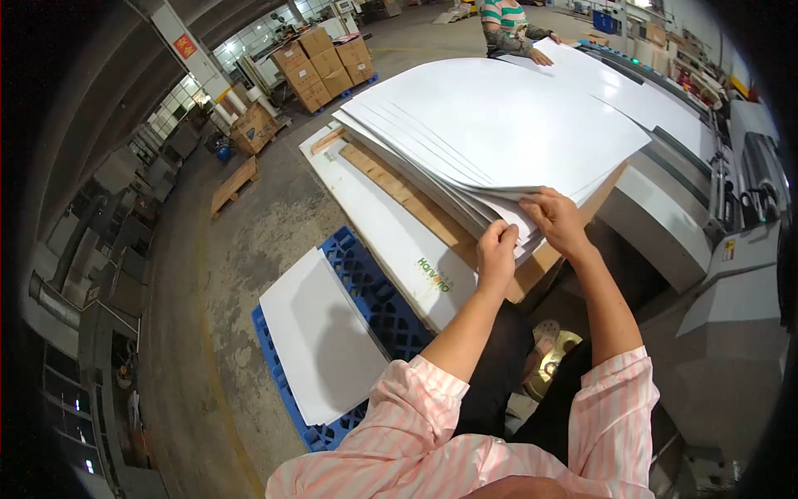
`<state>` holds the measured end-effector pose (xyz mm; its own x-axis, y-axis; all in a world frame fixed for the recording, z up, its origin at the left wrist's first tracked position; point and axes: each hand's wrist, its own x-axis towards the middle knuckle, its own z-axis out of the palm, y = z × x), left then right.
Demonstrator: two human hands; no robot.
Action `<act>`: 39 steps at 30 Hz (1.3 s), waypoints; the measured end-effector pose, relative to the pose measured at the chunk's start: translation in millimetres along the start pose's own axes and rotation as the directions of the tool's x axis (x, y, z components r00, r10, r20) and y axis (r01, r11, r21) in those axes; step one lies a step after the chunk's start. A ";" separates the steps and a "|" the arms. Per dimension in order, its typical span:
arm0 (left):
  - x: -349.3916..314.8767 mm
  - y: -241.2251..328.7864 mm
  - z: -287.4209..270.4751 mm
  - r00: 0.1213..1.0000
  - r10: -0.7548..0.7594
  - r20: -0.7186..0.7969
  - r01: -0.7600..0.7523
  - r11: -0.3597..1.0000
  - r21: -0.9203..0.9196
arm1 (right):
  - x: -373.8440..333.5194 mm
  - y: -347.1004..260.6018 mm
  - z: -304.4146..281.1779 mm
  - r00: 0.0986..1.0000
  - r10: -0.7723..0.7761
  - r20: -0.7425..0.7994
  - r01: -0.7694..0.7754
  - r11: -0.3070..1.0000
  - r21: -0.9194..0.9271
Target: Inspecting and flipping through a stack of large white paper boards at an industrial machine.
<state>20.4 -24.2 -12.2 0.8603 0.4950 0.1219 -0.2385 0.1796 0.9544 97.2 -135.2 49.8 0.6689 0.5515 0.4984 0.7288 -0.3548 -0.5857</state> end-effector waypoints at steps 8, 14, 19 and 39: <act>1.2 11.6 8.7 0.988 -0.115 -0.099 0.077 0.942 -0.328 | -4.4 13.6 -2.1 0.953 -0.302 0.006 0.302 0.953 -0.026; -2.0 5.7 5.4 0.999 0.027 -0.045 -0.024 0.997 0.069 | 9.4 15.9 3.6 0.876 0.482 0.009 -0.392 0.701 0.596; -1.0 -0.7 6.1 0.994 0.095 -0.049 -0.087 0.986 0.144 | 1.8 2.0 -0.7 0.957 0.139 -0.256 -0.039 0.932 0.359; 2.6 6.4 2.2 0.999 -0.051 -0.003 0.046 0.920 -0.390 | -12.2 -15.5 -8.1 0.957 -0.288 0.030 0.272 0.862 -0.428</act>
<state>22.1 -23.7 -5.2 0.8700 0.4877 0.0725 -0.3558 0.5193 0.7770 78.9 -142.6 57.9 0.4263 0.6525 0.6265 0.8727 -0.4789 -0.0951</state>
